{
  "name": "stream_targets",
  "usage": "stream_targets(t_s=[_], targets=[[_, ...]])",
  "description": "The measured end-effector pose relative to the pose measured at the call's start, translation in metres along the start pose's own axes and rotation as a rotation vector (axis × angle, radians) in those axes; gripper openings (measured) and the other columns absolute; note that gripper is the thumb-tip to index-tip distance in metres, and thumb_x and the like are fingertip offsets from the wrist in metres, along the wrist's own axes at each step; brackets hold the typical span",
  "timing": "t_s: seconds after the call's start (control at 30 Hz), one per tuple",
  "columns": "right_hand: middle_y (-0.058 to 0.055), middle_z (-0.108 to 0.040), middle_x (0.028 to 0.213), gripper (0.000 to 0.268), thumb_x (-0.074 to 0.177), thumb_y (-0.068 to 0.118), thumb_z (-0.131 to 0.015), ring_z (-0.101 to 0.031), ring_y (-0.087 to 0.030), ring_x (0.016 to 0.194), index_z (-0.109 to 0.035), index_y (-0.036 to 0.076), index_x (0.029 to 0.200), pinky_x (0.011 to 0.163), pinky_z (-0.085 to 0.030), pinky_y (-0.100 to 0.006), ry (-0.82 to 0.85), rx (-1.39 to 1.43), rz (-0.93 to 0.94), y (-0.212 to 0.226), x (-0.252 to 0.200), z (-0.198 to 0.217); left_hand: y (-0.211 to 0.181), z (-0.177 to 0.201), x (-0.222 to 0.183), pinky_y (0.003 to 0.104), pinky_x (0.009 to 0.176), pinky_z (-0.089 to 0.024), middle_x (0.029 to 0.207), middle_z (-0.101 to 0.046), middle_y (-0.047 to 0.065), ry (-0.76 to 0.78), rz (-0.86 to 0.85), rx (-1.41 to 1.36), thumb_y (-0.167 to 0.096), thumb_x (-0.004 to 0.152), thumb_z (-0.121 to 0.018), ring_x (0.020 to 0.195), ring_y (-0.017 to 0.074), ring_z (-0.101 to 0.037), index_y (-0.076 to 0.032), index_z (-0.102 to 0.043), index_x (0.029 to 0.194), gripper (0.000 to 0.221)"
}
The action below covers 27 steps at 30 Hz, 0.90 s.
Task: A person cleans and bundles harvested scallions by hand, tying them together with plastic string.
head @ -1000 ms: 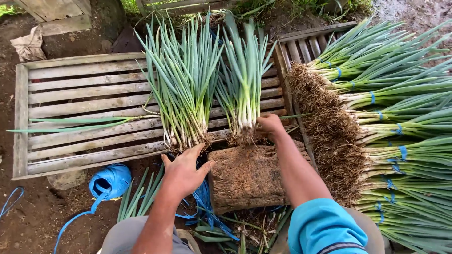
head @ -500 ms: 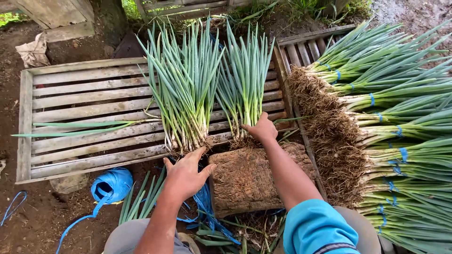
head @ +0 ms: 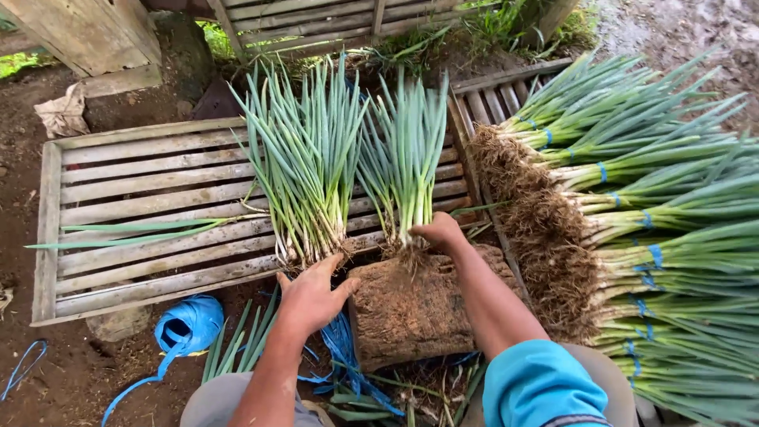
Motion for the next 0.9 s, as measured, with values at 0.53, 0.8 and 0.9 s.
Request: stream_targets(t_s=[0.53,0.8,0.9], targets=[[-0.038,-0.039,0.150,0.097,0.083,0.035,-0.085,-0.048,-0.053,0.133,-0.033,-0.004,0.155,0.103,-0.049,-0.059,0.232,0.619,-0.117,0.010,-0.218,0.001,-0.020,-0.130,0.037,0.048,0.077,-0.059,0.110,-0.066,0.021,-0.032,0.022,-1.095,-0.061,0.079,-0.087,0.093,0.0274,-0.069,0.003,-0.069,0.123,0.079],[-0.018,-0.060,0.113,0.069,0.072,0.026,-0.091,-0.060,-0.028,0.102,-0.061,-0.003,0.126,0.078,-0.057,-0.041,0.192,0.676,0.015,-0.018,-0.288,0.004,-0.026,-0.175,0.038,0.042,0.071,-0.064,0.104,-0.065,0.017,0.120,-0.163,-1.201,0.001,0.074,-0.087,0.095,0.0284,-0.064,0.004,-0.053,0.127,0.063],[-0.029,-0.045,0.140,0.091,0.074,0.025,-0.092,-0.054,-0.040,0.122,-0.045,-0.006,0.146,0.097,-0.050,-0.058,0.242,0.915,0.028,-0.023,-0.289,-0.007,-0.041,-0.154,0.008,0.042,0.066,-0.065,0.102,-0.067,0.018,0.148,-0.251,-1.320,0.007,0.075,-0.083,0.089,0.0298,-0.068,0.003,-0.051,0.126,0.060]])
Point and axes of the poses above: each hand's wrist, its own x-axis towards the middle knuckle, its own z-axis out of the back of the hand, y = z × x, the point moved 5 cm from there along x, towards the middle knuckle
